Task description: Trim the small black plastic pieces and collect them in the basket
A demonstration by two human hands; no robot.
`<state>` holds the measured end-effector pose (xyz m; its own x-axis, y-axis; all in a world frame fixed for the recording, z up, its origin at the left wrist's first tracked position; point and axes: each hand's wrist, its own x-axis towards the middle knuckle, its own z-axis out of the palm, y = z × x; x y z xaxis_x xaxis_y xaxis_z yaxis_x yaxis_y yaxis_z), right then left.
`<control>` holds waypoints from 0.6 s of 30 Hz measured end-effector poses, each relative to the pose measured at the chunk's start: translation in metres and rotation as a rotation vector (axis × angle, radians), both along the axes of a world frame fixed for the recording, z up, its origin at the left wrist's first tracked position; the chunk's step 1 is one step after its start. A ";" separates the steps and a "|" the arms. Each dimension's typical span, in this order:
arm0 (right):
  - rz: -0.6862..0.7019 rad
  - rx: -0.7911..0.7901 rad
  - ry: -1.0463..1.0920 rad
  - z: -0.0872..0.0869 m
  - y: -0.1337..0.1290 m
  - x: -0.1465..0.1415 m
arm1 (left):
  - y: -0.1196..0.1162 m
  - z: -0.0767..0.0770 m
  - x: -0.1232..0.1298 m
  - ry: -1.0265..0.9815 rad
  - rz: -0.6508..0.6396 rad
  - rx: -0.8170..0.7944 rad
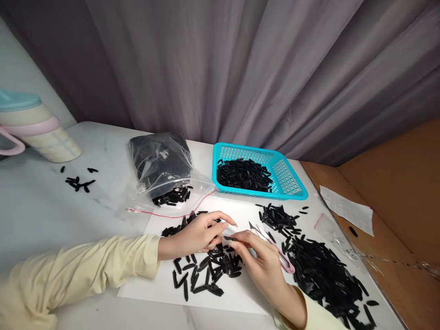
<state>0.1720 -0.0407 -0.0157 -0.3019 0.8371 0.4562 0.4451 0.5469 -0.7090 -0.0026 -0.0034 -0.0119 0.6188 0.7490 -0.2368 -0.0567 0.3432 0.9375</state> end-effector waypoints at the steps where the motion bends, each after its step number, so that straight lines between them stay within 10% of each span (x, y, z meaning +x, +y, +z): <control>1: -0.008 -0.007 0.003 -0.002 0.000 0.000 | 0.000 0.000 0.000 -0.006 -0.012 0.004; 10: 0.024 -0.090 0.022 -0.005 -0.003 -0.003 | -0.004 0.007 0.001 -0.015 -0.029 -0.025; 18: 0.084 -0.597 0.346 -0.004 0.002 -0.007 | -0.003 0.008 0.001 -0.031 0.027 0.002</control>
